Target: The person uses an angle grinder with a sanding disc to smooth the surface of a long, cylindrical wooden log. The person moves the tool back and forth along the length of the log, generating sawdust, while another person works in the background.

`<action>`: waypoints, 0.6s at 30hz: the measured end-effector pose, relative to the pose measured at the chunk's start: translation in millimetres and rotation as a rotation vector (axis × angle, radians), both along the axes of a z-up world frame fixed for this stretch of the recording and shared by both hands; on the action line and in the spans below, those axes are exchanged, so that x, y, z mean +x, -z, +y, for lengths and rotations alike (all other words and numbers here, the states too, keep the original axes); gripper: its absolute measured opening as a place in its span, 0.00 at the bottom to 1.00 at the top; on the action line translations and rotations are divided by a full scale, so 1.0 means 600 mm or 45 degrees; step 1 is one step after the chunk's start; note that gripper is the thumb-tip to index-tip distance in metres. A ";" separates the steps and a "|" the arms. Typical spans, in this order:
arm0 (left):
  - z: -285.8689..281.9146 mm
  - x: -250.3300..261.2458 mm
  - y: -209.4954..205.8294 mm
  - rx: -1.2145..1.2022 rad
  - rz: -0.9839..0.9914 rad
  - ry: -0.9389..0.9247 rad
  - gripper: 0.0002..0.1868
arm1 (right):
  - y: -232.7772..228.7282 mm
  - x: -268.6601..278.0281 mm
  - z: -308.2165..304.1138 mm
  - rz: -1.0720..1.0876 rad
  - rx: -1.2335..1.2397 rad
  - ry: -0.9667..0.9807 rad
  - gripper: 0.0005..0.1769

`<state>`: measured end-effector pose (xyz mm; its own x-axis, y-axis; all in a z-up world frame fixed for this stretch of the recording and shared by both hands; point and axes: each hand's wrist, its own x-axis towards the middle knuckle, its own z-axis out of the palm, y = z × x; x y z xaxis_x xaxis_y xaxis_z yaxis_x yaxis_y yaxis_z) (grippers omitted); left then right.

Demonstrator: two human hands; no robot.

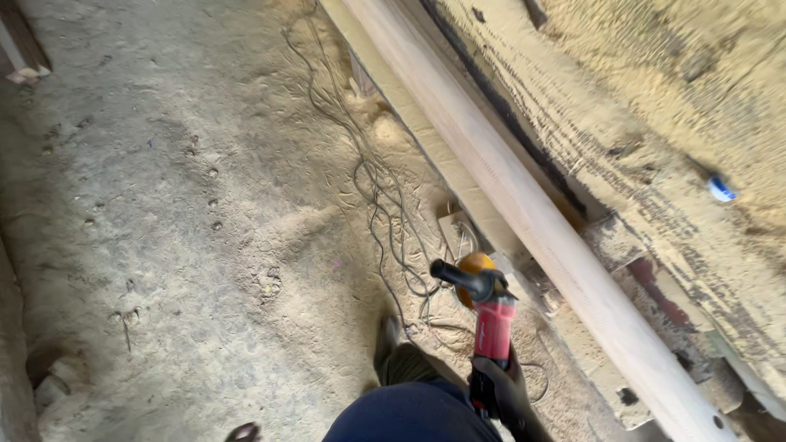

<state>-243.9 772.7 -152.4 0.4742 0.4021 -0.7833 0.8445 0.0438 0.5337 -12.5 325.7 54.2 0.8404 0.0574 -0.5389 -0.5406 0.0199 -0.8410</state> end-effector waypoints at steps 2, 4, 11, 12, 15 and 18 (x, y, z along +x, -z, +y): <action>0.000 0.043 0.019 -0.120 -0.089 -0.047 0.27 | 0.001 0.042 0.045 -0.056 0.061 -0.060 0.29; 0.002 0.100 0.033 -0.234 -0.173 -0.079 0.27 | 0.012 0.082 0.085 -0.062 0.064 -0.091 0.33; 0.101 0.444 -0.002 -0.089 -0.106 0.347 0.25 | 0.017 0.316 0.234 -0.012 0.110 0.055 0.39; 0.124 0.503 -0.016 -0.036 -0.060 0.451 0.24 | 0.002 0.363 0.253 -0.001 0.110 0.062 0.41; 0.199 0.698 -0.054 0.109 -0.164 0.699 0.23 | -0.047 0.452 0.288 0.022 0.112 0.096 0.44; 0.249 0.891 -0.122 0.110 -0.325 0.525 0.25 | -0.082 0.531 0.315 -0.043 0.086 0.116 0.45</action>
<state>290.6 922.1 -79.0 0.7800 0.1990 -0.5933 0.6239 -0.3199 0.7130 306.3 515.0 103.6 0.8616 0.0154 -0.5074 -0.5051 0.1248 -0.8540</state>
